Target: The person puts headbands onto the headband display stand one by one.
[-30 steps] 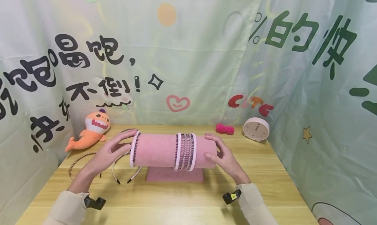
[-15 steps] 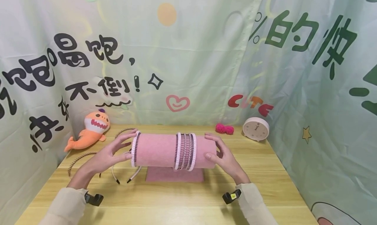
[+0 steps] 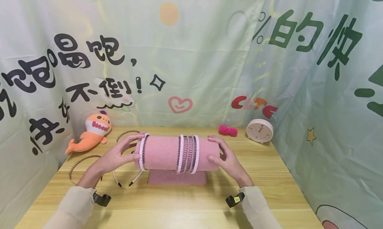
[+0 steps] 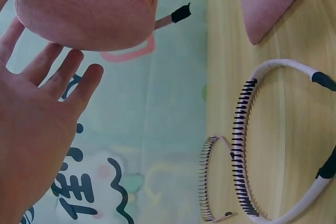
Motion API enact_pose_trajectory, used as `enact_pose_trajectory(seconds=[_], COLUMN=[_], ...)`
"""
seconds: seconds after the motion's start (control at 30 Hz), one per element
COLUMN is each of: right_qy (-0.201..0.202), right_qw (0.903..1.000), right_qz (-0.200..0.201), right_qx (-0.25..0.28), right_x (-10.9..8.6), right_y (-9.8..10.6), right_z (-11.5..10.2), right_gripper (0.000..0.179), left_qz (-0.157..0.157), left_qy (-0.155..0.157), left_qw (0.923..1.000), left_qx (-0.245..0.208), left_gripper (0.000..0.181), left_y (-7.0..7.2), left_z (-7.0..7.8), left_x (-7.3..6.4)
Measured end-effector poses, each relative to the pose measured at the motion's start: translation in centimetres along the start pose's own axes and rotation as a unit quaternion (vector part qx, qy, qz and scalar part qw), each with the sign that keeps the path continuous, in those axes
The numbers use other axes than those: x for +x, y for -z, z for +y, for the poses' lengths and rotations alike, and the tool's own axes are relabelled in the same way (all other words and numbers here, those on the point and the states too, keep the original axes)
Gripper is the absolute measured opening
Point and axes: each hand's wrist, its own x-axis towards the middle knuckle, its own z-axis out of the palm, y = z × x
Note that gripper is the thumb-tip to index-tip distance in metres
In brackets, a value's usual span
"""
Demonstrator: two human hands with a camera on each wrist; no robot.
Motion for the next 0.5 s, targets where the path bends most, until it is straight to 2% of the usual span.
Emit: enact_pose_trajectory(seconds=[0.23,0.5], right_qy=[-0.001,-0.003], right_qw=[1.0,1.0], right_qz=[-0.001,-0.002], right_qx=[0.0,-0.002], right_x=[0.02,-0.05], right_y=[0.07,0.08], right_z=[-0.01,-0.08], right_gripper=[0.061,0.061], left_qz=[0.002,-0.007], left_qy=[-0.003,0.023], left_qw=[1.0,0.9997], left_qx=[0.004,-0.003], left_gripper=[0.056,0.053], left_y=[0.42,0.51], left_z=[0.0,0.47], left_x=[0.53,0.95])
